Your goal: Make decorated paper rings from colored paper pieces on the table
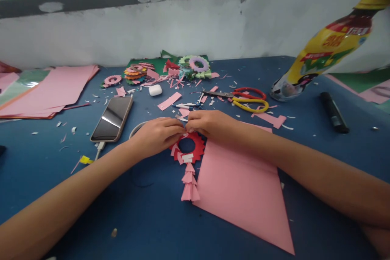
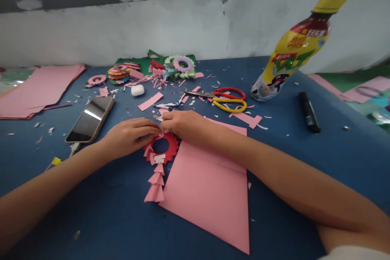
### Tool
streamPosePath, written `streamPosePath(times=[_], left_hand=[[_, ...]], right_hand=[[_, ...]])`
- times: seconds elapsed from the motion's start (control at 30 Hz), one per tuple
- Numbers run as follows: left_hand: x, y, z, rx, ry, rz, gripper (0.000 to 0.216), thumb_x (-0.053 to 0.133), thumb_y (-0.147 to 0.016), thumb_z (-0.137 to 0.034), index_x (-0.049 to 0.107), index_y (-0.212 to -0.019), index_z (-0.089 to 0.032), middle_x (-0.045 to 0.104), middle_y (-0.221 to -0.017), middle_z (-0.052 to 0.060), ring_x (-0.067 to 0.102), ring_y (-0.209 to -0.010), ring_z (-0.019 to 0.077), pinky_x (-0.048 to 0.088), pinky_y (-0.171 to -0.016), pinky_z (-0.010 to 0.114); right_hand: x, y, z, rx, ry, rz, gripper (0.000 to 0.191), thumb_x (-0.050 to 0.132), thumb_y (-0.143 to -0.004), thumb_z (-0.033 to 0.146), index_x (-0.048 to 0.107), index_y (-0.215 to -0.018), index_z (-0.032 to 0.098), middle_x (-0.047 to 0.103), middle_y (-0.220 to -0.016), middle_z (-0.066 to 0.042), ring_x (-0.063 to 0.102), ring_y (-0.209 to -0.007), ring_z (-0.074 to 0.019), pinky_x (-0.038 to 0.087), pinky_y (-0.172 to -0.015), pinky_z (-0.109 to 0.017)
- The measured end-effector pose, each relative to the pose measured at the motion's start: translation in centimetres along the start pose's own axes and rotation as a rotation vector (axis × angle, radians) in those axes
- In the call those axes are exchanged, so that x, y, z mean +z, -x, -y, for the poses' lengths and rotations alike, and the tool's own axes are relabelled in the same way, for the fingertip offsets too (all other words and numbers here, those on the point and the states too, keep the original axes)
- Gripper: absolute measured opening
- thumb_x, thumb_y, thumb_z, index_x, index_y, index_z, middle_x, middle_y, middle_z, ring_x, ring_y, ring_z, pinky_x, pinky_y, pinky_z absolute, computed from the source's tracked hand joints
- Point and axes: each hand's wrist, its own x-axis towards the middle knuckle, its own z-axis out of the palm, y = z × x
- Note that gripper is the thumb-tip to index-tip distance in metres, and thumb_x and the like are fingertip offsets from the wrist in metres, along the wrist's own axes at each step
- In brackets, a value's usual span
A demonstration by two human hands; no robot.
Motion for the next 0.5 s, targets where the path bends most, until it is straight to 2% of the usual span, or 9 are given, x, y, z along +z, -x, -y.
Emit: streamPosePath(times=[0.27,0.5], left_hand=[[0.19,0.08,-0.07,-0.024,0.021,-0.024,0.021,0.045,-0.088,-0.022,0.064,-0.088,-0.015,0.067,-0.089,0.006,0.063,-0.077,0.0149,0.049,-0.069,0.024],[0.23,0.09,-0.14,-0.038,0.03,-0.025,0.026,0.041,-0.09,-0.024,0.066,-0.088,-0.016,0.068,-0.089,0.006,0.063,-0.076,0.0137,0.048,-0.067,0.023]], right_hand=[[-0.07,0.17,-0.38,-0.121,0.196,-0.038,0.025,0.04,-0.085,0.007,0.062,-0.089,0.018,0.057,-0.089,-0.005,0.051,-0.077,-0.0128,0.035,-0.06,-0.022],[-0.17,0.19,-0.43,-0.152,0.245,-0.026,0.025,0.04,-0.085,0.007,0.061,-0.089,0.019,0.058,-0.09,-0.004,0.052,-0.077,-0.013,0.037,-0.062,-0.022]])
